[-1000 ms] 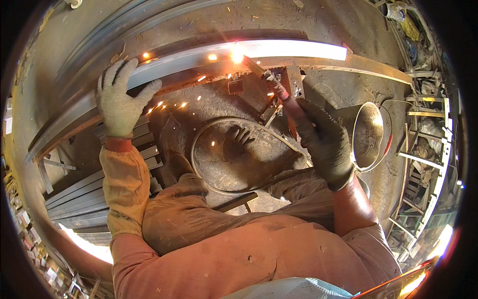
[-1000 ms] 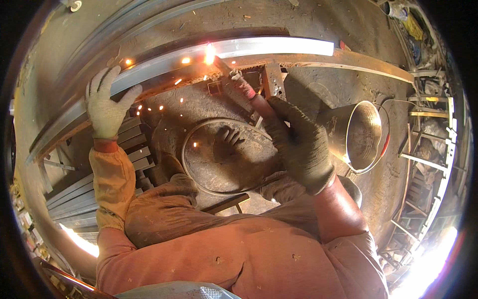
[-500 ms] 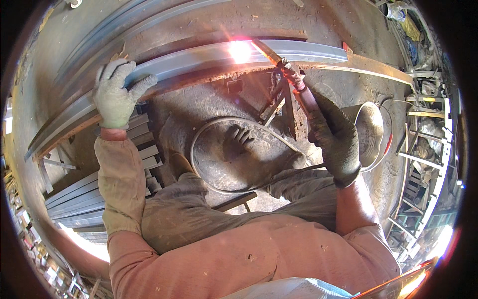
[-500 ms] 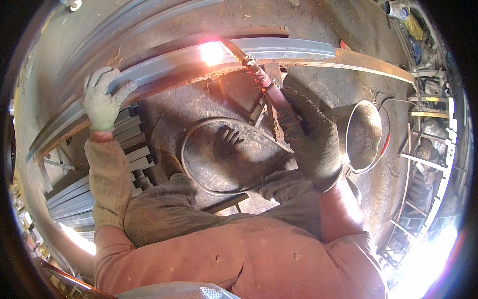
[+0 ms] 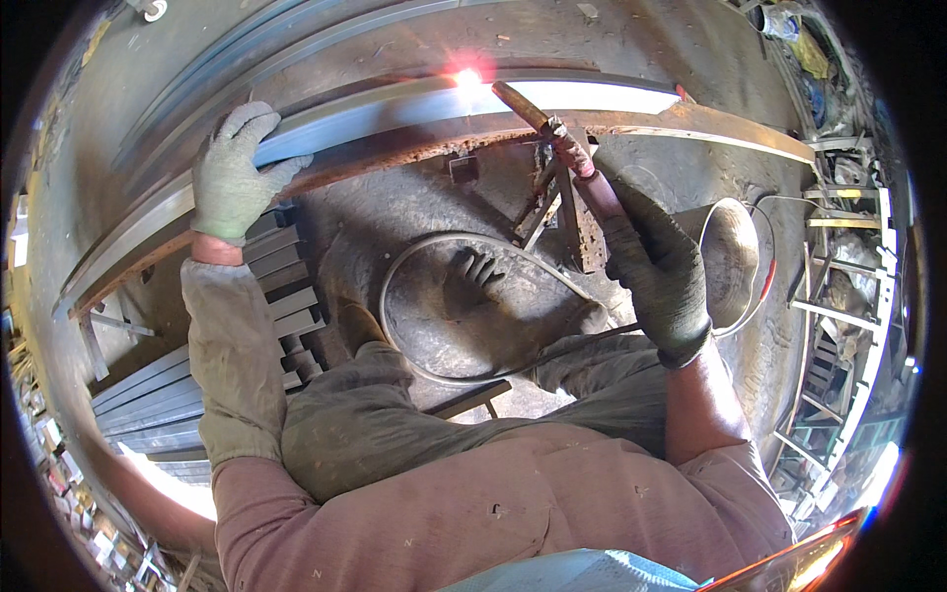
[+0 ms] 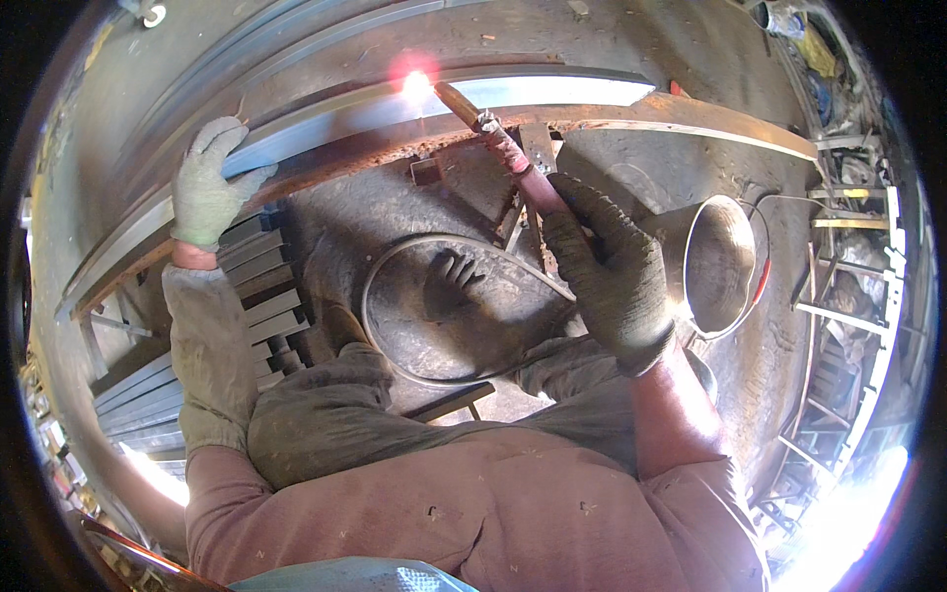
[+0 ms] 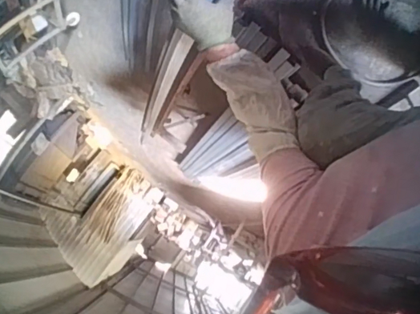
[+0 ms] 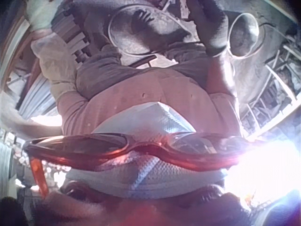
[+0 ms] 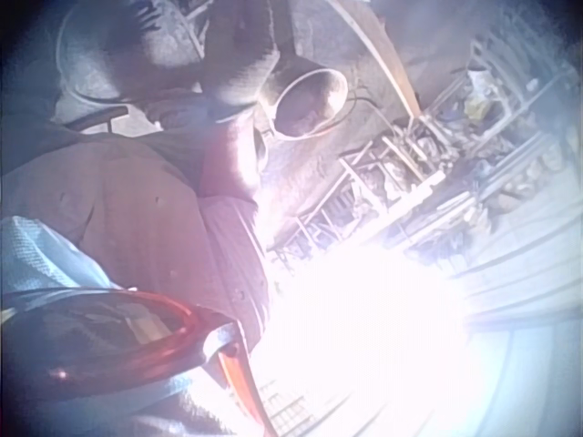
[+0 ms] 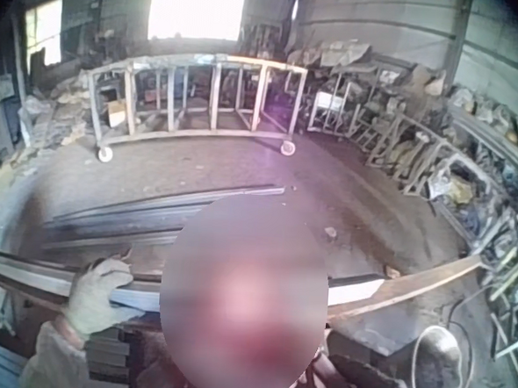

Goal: The person welds metal bars onto a curved metal frame using a welding torch, producing sparks. They periodically reposition the bars and continue welding along the seams.

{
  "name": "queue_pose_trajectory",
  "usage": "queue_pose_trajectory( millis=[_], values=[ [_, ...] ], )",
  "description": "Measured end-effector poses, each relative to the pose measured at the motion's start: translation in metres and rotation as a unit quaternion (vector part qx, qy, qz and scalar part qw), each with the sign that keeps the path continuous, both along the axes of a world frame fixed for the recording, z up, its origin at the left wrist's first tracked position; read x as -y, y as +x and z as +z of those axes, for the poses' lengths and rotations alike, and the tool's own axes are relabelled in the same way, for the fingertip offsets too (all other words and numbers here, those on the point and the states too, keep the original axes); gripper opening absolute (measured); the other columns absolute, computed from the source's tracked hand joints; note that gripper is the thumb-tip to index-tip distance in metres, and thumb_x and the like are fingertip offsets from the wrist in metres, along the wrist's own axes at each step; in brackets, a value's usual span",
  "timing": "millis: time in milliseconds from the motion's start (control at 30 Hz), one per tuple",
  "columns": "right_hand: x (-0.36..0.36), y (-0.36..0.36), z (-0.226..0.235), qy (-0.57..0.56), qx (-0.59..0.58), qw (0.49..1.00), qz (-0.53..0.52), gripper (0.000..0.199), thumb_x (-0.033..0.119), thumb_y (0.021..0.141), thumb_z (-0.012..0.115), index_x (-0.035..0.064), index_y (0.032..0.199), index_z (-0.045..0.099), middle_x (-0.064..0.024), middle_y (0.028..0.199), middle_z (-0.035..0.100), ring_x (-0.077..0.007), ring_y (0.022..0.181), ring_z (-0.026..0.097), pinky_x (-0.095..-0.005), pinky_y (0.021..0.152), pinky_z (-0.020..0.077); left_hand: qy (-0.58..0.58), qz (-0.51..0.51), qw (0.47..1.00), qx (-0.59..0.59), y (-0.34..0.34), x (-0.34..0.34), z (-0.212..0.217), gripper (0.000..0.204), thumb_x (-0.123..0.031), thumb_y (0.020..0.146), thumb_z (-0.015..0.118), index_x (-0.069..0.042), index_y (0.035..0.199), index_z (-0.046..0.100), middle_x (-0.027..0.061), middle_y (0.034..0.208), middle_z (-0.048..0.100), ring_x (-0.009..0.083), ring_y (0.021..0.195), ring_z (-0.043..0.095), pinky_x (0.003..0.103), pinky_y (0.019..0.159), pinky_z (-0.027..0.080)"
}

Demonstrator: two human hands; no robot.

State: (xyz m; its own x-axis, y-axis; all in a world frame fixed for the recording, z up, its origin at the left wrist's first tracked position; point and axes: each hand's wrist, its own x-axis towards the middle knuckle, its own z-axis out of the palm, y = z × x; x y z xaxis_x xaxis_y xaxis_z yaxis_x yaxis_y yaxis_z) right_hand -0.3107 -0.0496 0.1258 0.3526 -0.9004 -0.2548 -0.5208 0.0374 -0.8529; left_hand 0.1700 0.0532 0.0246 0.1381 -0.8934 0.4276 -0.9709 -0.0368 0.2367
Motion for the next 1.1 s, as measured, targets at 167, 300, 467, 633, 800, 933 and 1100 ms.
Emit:
queue_pose_trajectory(
  millis=[167,300,467,633,800,933,1100],
  values=[
    [0.000,0.000,-0.003,-0.005,-0.002,1.000,0.005,0.043,0.027,0.119,0.076,0.0008,0.153,0.075,-0.0043,0.118,0.082,-0.0081,0.105,0.070,-0.0282,0.092,0.0603,0.028,-0.004,0.999,0.040,0.008,-0.005,-0.001,0.068,-0.040,0.082,0.102,-0.009,0.138,0.081,0.0091,0.144,0.076,0.0355,0.132,0.072,0.047,0.114,0.058],
    [0.000,0.008,0.002,-0.012,-0.023,1.000,0.016,0.043,0.027,0.120,0.075,0.0015,0.154,0.074,-0.0053,0.116,0.082,-0.0088,0.103,0.071,-0.0279,0.091,0.0603,0.049,0.079,0.988,0.122,-0.021,-0.007,0.007,0.081,-0.046,0.089,0.098,-0.010,0.156,0.070,0.0149,0.156,0.070,0.0393,0.142,0.065,0.053,0.123,0.051],
    [0.001,0.014,-0.001,-0.001,-0.035,0.999,0.012,0.042,0.028,0.120,0.075,0.0018,0.153,0.075,-0.0055,0.115,0.082,-0.0082,0.102,0.072,-0.0280,0.090,0.0610,0.038,-0.108,0.993,-0.043,-0.133,-0.008,0.031,0.088,-0.052,0.096,0.093,-0.009,0.167,0.063,0.0227,0.166,0.064,0.0414,0.152,0.061,0.057,0.129,0.047],
    [0.001,0.017,-0.006,0.006,-0.013,1.000,0.012,0.042,0.026,0.120,0.074,0.0018,0.154,0.074,-0.0051,0.117,0.082,-0.0084,0.101,0.073,-0.0285,0.089,0.0612,0.065,-0.286,0.936,-0.193,-0.210,0.013,0.017,0.112,-0.043,0.084,0.100,-0.003,0.175,0.048,0.0261,0.179,0.048,0.0476,0.152,0.061,0.055,0.124,0.053],
    [0.003,0.018,-0.007,-0.027,-0.045,0.998,0.032,0.042,0.023,0.119,0.075,0.0020,0.155,0.072,-0.0052,0.118,0.083,-0.0092,0.102,0.073,-0.0291,0.090,0.0619,0.051,-0.329,0.904,-0.267,-0.224,0.026,0.010,0.117,-0.042,0.085,0.099,-0.003,0.179,0.042,0.0290,0.183,0.040,0.0489,0.153,0.059,0.054,0.123,0.053],
    [0.006,0.021,-0.008,-0.024,-0.026,0.998,0.042,0.042,0.022,0.118,0.076,0.0020,0.155,0.073,-0.0073,0.120,0.084,-0.0096,0.106,0.074,-0.0298,0.092,0.0627,0.045,-0.322,0.909,-0.263,-0.222,0.026,0.006,0.120,-0.045,0.086,0.099,-0.003,0.181,0.039,0.0278,0.185,0.038,0.0503,0.151,0.060,0.054,0.122,0.053],
    [0.008,0.021,-0.015,-0.003,-0.022,1.000,0.020,0.042,0.022,0.118,0.076,0.0017,0.154,0.073,-0.0095,0.124,0.085,-0.0098,0.110,0.074,-0.0307,0.094,0.0629,0.065,-0.329,0.901,-0.276,-0.218,0.029,0.009,0.124,-0.050,0.085,0.099,-0.004,0.182,0.037,0.0256,0.185,0.040,0.0509,0.150,0.060,0.055,0.122,0.052]
  ],
)
